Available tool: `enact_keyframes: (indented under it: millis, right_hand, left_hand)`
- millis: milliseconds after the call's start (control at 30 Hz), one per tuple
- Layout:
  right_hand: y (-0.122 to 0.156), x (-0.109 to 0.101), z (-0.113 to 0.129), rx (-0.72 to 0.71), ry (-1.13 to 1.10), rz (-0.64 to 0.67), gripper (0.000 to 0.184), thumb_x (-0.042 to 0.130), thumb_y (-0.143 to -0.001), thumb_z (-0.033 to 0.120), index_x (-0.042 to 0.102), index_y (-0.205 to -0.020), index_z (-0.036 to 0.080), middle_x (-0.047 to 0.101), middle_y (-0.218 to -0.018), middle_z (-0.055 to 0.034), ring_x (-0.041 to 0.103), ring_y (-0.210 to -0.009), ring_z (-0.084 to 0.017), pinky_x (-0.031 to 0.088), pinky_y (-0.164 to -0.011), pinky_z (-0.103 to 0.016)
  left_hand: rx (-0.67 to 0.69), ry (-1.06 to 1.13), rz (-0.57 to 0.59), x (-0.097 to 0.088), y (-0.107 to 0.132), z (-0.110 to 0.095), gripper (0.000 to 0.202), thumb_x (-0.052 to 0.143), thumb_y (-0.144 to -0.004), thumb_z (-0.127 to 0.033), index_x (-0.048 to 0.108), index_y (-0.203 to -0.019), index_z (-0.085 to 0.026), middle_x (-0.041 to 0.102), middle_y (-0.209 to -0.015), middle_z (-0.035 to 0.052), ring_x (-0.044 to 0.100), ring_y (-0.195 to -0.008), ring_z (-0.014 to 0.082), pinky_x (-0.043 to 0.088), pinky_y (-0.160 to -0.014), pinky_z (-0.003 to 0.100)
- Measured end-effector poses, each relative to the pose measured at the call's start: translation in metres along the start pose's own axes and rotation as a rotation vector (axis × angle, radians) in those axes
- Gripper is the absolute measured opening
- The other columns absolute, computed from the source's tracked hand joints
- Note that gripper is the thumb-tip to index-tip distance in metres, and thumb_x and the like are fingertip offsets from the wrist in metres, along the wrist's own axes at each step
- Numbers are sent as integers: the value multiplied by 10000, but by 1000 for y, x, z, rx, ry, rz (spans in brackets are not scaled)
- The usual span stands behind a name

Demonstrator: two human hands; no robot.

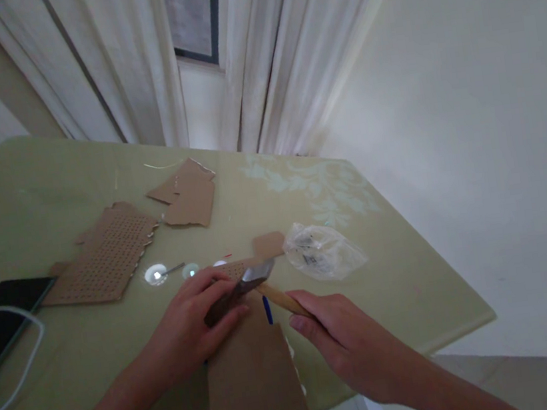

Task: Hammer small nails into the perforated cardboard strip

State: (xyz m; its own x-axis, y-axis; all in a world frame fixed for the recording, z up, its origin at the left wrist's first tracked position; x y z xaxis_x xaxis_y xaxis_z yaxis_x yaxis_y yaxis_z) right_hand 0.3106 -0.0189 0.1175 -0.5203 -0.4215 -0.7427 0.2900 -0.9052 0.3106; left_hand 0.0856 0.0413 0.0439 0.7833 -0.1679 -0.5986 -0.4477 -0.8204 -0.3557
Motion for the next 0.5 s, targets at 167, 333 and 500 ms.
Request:
enact_keyframes:
  millis: [167, 333, 500]
  right_hand:
    - [-5, 13, -6, 3, -10, 38, 391, 461, -1185, 518, 728, -1305, 258, 817, -1121, -65, 747, -1024, -265, 528, -915, -369]
    - [-6, 15, -6, -1, -40, 28, 399, 465, -1183, 511, 748, -1268, 244, 829, -1067, -64, 761, -972, -258, 550, -877, -353]
    - [-6, 16, -5, -11, -64, 12, 413, 473, -1176, 532, 755, -1303, 259, 833, -1207, -89, 766, -1077, -283, 562, -947, -384]
  left_hand:
    - [-42, 16, 13, 0, 3, 2, 504, 807, -948, -285, 656, -1429, -290, 701, -1420, 92, 676, -1343, 334, 569, -1156, 518]
    - [-70, 23, 27, 2, 3, 3, 644, 819, -945, -308, 555, -1532, -290, 656, -1519, 119, 625, -1447, 365, 538, -1217, 556]
    - [-68, 35, 19, 3, 4, 2, 647, 819, -942, -292, 557, -1533, -298, 655, -1503, 122, 644, -1413, 359, 548, -1206, 556]
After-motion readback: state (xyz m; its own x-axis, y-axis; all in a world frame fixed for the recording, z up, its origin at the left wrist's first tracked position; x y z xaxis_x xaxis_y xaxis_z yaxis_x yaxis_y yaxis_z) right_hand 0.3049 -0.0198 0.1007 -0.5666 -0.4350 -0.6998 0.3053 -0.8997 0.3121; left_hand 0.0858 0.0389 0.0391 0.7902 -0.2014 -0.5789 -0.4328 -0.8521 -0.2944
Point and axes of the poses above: each hand's wrist, its own y-axis away from the middle knuckle, its own x-axis out of the palm, z = x × y, the point moved 6 cm from there along -y, towards the middle knuckle
